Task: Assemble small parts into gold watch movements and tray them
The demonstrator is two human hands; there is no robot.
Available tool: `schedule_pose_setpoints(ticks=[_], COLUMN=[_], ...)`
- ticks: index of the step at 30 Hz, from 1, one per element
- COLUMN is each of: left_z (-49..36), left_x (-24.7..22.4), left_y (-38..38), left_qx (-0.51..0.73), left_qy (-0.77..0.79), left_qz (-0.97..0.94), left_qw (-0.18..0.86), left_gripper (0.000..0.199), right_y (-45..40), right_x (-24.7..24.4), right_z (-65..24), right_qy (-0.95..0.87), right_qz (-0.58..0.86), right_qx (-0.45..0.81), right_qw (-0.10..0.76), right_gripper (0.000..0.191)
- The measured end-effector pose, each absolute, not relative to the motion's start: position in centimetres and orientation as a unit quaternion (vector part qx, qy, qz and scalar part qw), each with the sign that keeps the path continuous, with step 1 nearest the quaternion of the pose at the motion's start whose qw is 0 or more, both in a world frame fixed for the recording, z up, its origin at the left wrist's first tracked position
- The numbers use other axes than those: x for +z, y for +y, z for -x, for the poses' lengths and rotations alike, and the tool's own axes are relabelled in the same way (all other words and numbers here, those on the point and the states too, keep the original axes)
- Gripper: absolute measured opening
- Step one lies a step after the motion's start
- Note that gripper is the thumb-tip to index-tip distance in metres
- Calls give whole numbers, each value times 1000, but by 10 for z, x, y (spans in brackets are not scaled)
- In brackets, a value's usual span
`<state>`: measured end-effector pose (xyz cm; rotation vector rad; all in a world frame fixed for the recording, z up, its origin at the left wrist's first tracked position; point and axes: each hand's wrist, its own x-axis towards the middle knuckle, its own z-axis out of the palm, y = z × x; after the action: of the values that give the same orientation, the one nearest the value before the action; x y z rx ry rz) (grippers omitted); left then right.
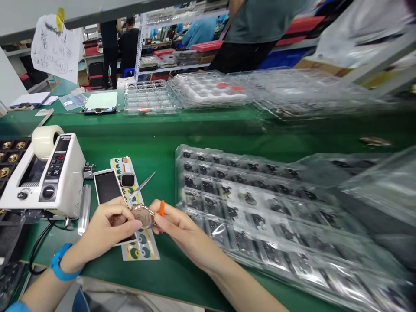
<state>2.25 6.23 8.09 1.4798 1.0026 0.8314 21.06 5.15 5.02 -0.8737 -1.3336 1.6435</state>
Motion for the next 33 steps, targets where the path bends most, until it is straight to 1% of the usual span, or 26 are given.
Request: schedule_pose_setpoints(ticks=[24, 28, 33], left_z=[-25, -28, -30], left_x=[78, 73, 66], left_y=[62, 59, 57], left_qx=[336, 348, 371], left_qy=[438, 446, 475], left_qz=[-640, -669, -727], left_qw=[534, 481, 330], left_gripper=[28, 26, 25], right_y=[48, 49, 50], right_x=[50, 48, 46], right_z=[-211, -211, -210], right_qy=[-513, -505, -516], right_qz=[345, 359, 373], right_qx=[673, 674, 660], right_qw=[405, 403, 400], right_gripper=[44, 45, 47])
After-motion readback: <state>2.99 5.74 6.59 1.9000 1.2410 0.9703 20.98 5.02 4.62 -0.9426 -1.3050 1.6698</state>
